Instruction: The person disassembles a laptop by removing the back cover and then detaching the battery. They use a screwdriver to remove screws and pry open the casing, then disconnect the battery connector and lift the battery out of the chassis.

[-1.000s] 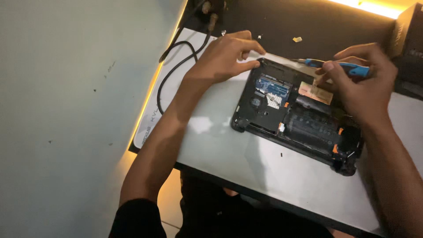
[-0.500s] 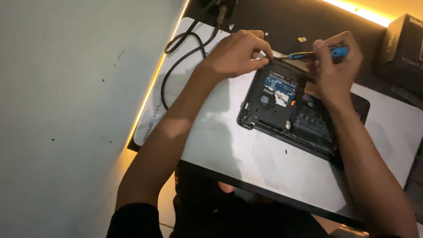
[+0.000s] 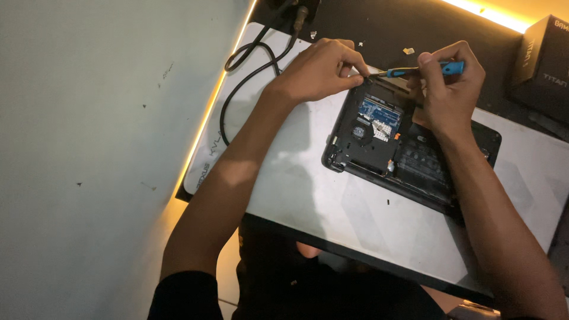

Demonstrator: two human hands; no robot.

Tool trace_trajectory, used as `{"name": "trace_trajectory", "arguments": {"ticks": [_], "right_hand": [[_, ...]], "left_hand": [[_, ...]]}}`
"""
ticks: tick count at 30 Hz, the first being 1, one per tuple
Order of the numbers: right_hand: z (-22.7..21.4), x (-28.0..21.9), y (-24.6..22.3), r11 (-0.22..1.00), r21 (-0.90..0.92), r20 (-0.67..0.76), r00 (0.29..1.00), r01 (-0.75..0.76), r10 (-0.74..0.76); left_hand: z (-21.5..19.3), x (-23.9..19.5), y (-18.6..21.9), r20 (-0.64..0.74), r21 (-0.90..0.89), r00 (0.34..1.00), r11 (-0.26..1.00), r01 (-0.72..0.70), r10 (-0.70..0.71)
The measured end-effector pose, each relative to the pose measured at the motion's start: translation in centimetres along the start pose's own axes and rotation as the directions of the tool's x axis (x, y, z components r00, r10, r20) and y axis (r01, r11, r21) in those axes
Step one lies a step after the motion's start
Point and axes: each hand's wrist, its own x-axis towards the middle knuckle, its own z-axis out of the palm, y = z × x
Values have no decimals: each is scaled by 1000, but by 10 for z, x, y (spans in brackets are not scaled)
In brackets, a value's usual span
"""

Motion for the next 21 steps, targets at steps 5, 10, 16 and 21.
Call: {"name": "trace_trajectory", "arguments": {"ticks": [5,10,16,21], "right_hand": [[9,-1,-24,989,88,-24,992,-120,123],[1,-3,-18,994,-101,16,999,46,-44],[-8,-10,-24,931,-293,126,974,218,-188],[-12,-4,-18,867,-382,225,942,321,-250]], "left_hand": [[-1,0,-1,20,-28,1000,1000,9,-9],[4,2,-11,-9,-35,999,998,-43,43],[1,0,-3,-2,-63,1000,998,-3,2],[3,1,-10,-7,-46,998,997,-66,66]]}}
